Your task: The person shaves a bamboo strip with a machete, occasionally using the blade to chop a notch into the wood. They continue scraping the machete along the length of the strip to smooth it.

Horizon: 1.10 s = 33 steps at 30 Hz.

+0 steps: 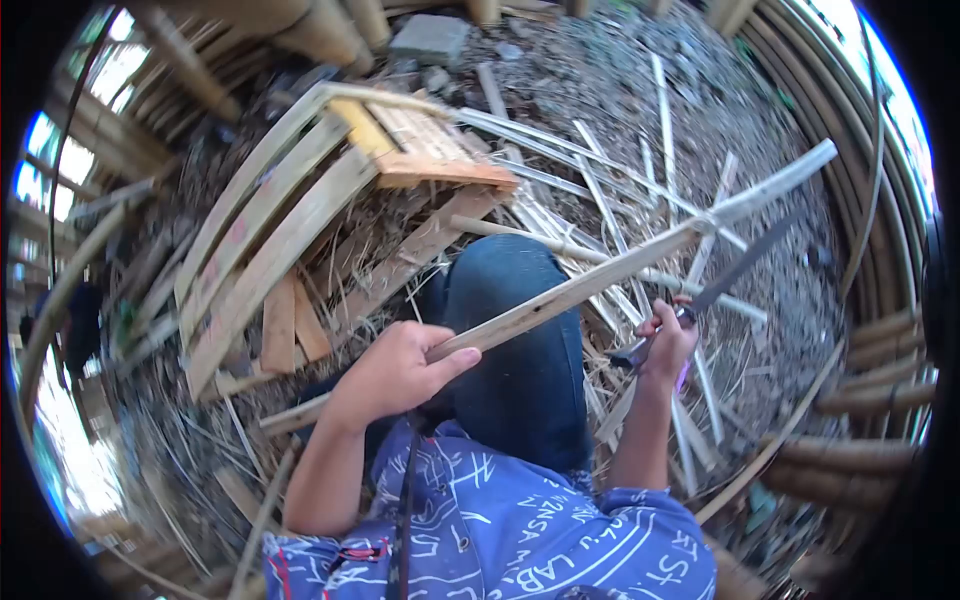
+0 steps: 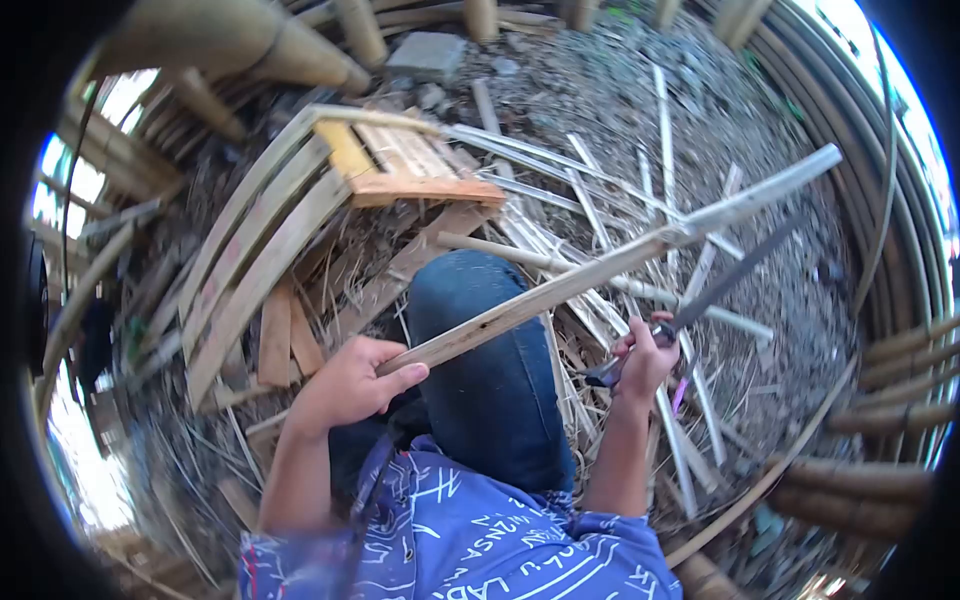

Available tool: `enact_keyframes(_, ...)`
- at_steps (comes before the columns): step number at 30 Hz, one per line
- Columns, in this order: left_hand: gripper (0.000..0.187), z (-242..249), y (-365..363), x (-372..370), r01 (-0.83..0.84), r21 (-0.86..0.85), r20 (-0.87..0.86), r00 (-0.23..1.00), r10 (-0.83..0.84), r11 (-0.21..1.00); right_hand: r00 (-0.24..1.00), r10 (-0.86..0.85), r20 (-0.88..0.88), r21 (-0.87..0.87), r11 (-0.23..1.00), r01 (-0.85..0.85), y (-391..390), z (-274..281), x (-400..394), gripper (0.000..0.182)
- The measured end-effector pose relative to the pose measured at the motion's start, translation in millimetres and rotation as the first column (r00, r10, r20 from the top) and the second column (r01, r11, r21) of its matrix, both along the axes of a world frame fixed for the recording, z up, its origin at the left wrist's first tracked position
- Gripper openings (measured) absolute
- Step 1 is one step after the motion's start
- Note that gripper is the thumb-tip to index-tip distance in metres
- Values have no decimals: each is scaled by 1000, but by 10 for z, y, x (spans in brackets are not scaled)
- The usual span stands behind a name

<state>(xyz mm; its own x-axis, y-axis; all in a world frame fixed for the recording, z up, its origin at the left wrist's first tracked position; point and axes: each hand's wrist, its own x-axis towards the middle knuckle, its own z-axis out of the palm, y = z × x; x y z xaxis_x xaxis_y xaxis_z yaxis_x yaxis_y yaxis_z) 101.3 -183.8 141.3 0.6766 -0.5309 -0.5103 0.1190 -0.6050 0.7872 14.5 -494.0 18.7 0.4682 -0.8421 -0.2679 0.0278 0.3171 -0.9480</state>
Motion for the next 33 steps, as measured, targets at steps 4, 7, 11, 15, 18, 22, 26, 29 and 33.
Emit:
enact_keyframes(4, 37, -39, 126, -28, -44, -119, 127, 990, 59, 992, 981, 150, 122, -23, 989, -148, 384, 417, 170, 41)
enact_keyframes(7, 29, -51, 126, -63, -145, -202, 210, 960, 188, 969, 898, 318, 303, -64, 947, -314, 610, 664, 258, 45)
enact_keyframes(11, 29, -40, 126, -72, -237, -300, 157, 943, 293, 924, 822, 493, 285, -321, 857, -403, 873, 957, 392, 45)
enact_keyframes(15, 29, -85, 158, -57, -271, -361, 174, 920, 350, 892, 947, 279, -161, -726, 616, -305, 512, 1003, 586, 24)
enact_keyframes(18, 29, -37, 197, -68, -283, -387, 175, 912, 371, 878, 981, 113, -156, -869, 457, -190, 28, 857, 666, 10)
enact_keyframes(22, 32, -21, 69, -109, -245, -376, 283, 888, 363, 893, 954, 23, -299, -677, 699, -229, -501, 328, 830, 6)
enact_keyframes(26, 31, 83, -91, -59, -192, -350, 367, 873, 322, 917, 957, 205, -206, -379, 885, -271, -24, 385, 548, 7)
enact_keyframes(29, 29, 141, -268, -23, -98, -293, 371, 905, 208, 951, 915, 372, 157, -1, 927, -376, 154, 462, 333, 14)
enact_keyframes(33, 30, 224, -510, 75, 17, -267, 397, 913, 93, 964, 823, 385, 418, -51, 914, -402, 359, 585, 375, 26)
